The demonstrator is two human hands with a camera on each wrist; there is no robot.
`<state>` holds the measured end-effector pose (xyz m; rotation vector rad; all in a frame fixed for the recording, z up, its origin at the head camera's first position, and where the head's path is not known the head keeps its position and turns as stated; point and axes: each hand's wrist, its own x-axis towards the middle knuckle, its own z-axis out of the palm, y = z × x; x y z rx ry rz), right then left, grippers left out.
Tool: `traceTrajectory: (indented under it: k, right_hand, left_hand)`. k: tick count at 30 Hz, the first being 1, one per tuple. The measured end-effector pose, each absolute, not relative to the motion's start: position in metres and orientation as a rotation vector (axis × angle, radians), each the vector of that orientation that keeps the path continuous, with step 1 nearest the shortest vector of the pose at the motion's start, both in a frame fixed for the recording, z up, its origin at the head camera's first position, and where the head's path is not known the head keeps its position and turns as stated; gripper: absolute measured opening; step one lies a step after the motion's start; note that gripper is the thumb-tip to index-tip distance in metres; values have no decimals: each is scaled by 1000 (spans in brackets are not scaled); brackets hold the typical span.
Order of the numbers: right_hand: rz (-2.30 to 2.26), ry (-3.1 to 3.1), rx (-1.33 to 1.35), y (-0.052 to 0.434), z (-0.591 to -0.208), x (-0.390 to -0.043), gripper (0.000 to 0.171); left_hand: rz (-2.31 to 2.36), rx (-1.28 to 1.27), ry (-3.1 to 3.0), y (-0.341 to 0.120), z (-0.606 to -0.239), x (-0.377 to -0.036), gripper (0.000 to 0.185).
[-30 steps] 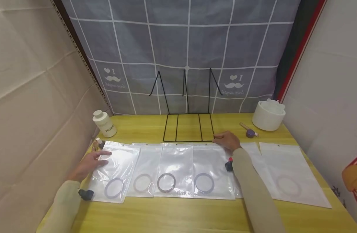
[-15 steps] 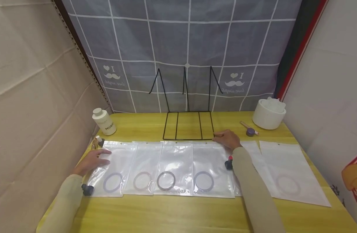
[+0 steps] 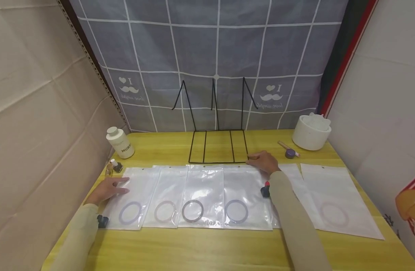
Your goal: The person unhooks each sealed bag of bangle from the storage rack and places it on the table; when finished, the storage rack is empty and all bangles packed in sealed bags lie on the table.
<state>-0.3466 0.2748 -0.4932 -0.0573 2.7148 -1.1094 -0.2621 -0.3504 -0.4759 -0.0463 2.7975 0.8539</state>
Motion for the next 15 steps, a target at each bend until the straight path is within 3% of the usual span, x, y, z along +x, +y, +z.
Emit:
traceTrajectory:
  k: [8,15]
  right_hand:
    - [-1046,2727,-96,281,-490,-349,63]
    - [-1011,2774,-180,301,-487,-342,58]
  left_hand:
    - [701,-26,2864,-340,-468,-264,63]
    - [841,6,2965,-274,-442,-276,48]
